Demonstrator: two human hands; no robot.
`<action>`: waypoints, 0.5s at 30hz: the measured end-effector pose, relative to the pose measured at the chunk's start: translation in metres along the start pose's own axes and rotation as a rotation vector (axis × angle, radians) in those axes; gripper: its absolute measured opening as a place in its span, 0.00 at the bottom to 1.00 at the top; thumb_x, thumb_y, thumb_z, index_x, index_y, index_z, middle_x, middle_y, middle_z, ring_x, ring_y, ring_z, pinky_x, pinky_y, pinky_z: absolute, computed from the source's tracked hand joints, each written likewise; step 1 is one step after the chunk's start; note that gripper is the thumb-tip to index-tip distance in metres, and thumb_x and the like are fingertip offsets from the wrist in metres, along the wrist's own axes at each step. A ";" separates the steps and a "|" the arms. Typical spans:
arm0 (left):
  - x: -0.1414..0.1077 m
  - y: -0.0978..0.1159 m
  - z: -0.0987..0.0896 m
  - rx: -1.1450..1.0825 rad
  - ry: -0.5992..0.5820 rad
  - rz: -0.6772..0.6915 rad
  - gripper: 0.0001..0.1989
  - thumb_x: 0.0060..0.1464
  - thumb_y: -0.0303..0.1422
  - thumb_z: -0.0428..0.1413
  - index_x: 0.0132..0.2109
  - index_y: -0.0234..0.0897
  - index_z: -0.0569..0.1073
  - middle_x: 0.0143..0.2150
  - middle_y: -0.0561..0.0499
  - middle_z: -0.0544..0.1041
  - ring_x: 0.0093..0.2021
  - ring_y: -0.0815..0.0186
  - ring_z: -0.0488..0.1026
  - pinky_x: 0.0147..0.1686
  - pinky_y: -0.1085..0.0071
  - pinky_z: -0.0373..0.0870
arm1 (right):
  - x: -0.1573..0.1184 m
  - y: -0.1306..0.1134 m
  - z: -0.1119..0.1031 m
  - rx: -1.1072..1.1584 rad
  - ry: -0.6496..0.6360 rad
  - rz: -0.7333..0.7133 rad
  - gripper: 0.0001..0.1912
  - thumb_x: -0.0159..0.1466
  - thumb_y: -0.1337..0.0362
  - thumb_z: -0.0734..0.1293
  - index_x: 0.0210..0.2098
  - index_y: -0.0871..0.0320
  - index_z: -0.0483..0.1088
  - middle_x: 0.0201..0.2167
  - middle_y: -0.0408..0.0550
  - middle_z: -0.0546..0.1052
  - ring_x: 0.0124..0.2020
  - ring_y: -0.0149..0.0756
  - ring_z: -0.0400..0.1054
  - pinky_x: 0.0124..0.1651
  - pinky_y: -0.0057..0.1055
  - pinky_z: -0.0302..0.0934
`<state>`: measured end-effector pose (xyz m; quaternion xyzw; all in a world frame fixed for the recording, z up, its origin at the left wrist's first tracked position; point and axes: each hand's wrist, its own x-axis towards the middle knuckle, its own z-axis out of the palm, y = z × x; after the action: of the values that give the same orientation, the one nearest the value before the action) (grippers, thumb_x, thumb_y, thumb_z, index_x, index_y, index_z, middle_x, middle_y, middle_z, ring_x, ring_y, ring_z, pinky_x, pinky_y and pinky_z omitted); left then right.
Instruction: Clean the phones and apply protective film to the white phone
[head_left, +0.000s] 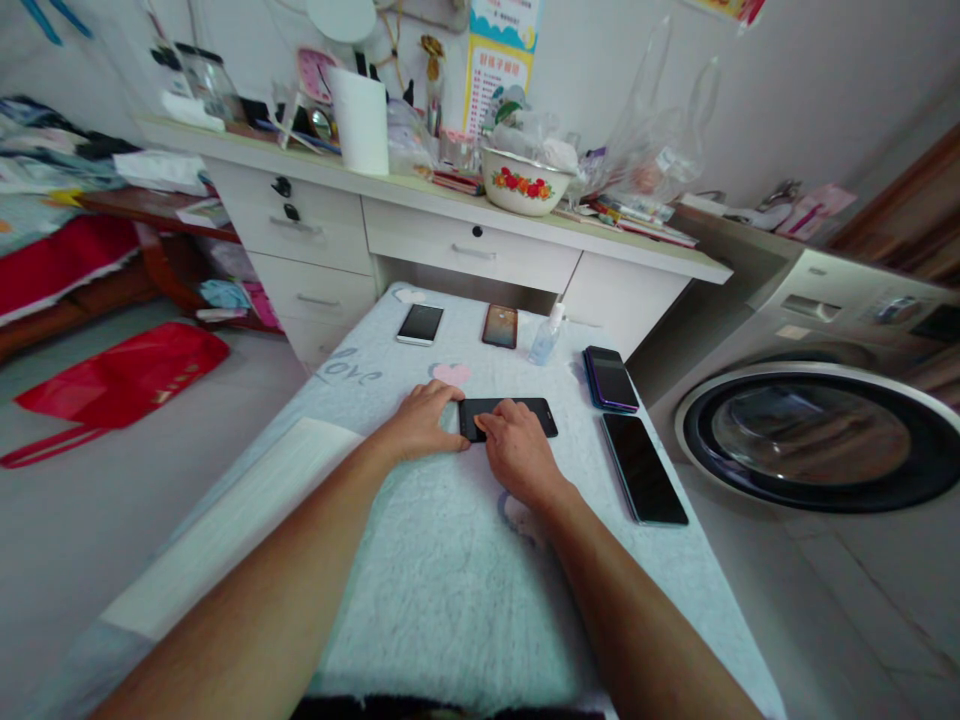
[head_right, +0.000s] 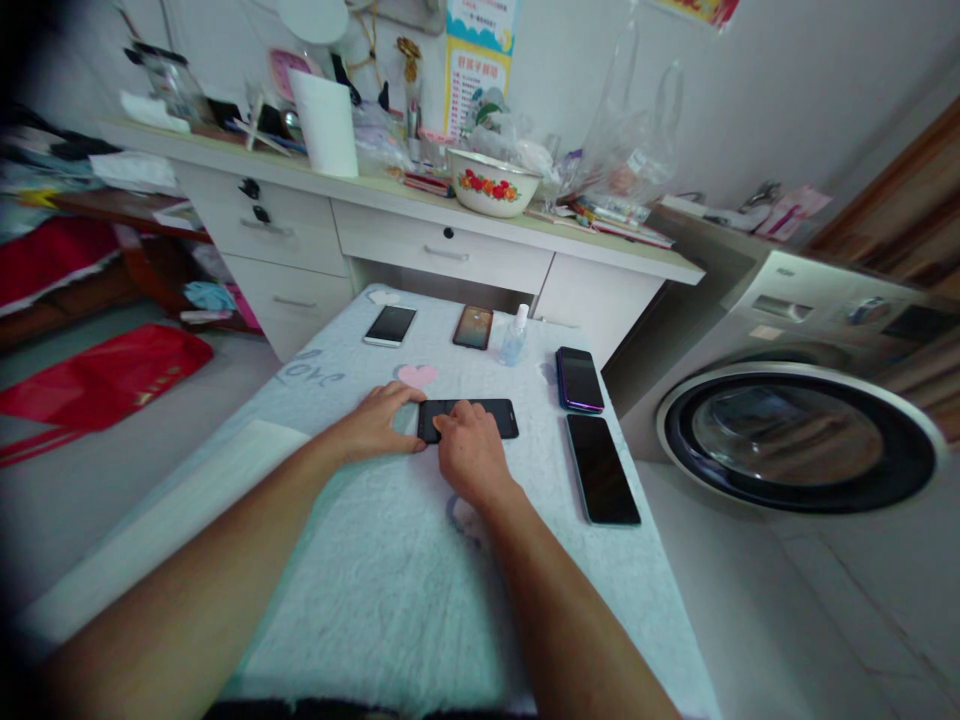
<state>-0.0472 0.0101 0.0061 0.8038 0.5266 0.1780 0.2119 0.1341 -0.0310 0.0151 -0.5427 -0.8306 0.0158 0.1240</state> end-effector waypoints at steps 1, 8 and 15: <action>0.000 0.000 0.000 -0.002 0.001 0.001 0.30 0.37 0.41 0.63 0.50 0.41 0.68 0.52 0.47 0.68 0.53 0.52 0.64 0.52 0.58 0.61 | 0.000 0.001 0.000 -0.006 -0.001 0.006 0.17 0.68 0.66 0.56 0.47 0.54 0.74 0.39 0.50 0.71 0.41 0.38 0.61 0.43 0.33 0.51; -0.001 0.000 -0.001 -0.004 -0.010 -0.005 0.30 0.37 0.40 0.62 0.50 0.41 0.68 0.53 0.46 0.67 0.54 0.52 0.64 0.53 0.59 0.61 | 0.001 0.012 -0.004 -0.037 0.018 0.061 0.17 0.69 0.65 0.55 0.47 0.55 0.74 0.40 0.52 0.71 0.41 0.39 0.61 0.45 0.34 0.52; -0.002 0.003 -0.004 0.005 -0.034 -0.016 0.30 0.38 0.40 0.62 0.52 0.39 0.67 0.53 0.45 0.67 0.54 0.51 0.63 0.54 0.59 0.61 | 0.000 0.019 -0.004 -0.088 0.033 0.112 0.16 0.68 0.67 0.56 0.43 0.56 0.75 0.39 0.53 0.71 0.41 0.40 0.61 0.43 0.34 0.52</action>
<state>-0.0471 0.0079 0.0110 0.8029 0.5298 0.1616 0.2203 0.1518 -0.0232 0.0156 -0.5936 -0.7965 -0.0226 0.1126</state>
